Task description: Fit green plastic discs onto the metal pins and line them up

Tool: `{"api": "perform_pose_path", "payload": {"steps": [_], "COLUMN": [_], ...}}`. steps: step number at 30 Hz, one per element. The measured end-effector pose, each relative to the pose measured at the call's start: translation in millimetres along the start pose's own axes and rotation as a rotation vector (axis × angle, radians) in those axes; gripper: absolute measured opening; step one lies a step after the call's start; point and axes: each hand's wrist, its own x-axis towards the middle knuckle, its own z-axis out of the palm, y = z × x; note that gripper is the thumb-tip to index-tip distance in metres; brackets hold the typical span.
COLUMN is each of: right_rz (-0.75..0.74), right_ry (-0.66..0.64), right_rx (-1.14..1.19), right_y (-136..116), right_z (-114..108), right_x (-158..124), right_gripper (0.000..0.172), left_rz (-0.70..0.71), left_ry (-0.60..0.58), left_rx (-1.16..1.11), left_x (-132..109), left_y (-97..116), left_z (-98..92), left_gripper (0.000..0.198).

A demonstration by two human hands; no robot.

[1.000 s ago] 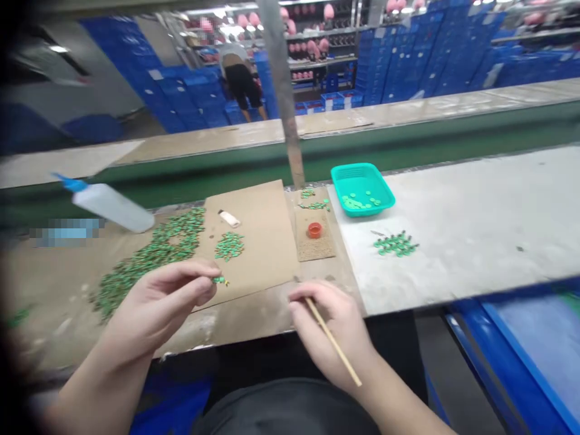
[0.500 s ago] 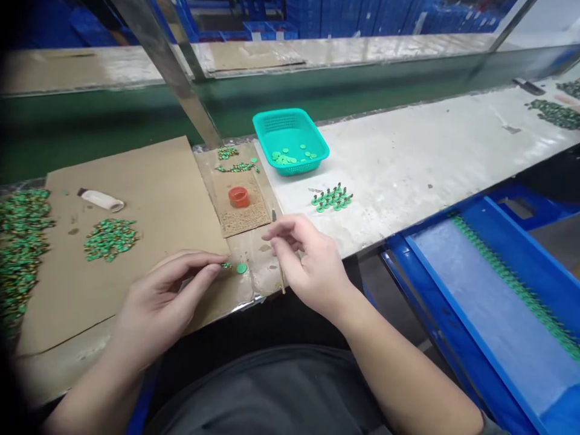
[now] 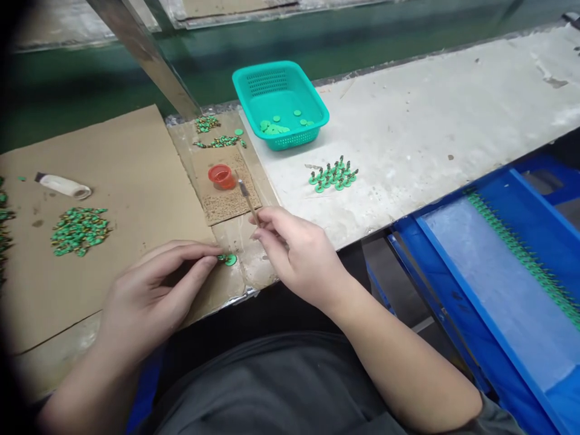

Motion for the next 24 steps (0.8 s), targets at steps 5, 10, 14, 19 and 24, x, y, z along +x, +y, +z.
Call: {"api": "perform_pose_path", "payload": {"steps": [5, 10, 14, 19, 24], "right_rz": [-0.011, -0.053, -0.057, -0.072, -0.114], "right_ry": [0.003, 0.008, 0.004, -0.001, -0.018], "right_rx": [0.007, 0.005, -0.006, -0.014, -0.142], "right_y": [0.8, 3.1, 3.6, 4.0, -0.2], "right_z": [0.6, 1.6, 2.1, 2.9, -3.6], "right_x": [-1.6, -2.9, -3.9, -5.7, -5.6], "right_gripper": [0.006, 0.006, 0.007, 0.006, 0.008], "left_rz": [0.053, 0.136, 0.197, 0.287, 0.36], "left_ry": [0.0, -0.033, -0.042, -0.031, -0.003], "left_rx": [0.049, 0.142, 0.218, 0.304, 0.296], "left_x": [-0.7, -0.2, 0.7, 1.0, 0.2], "left_y": [1.1, 4.7, 4.3, 4.9, 4.0], "left_z": [-0.8, -5.7, -4.3, -3.4, -3.0], "left_gripper": [0.018, 0.015, 0.014, 0.011, 0.014]}}
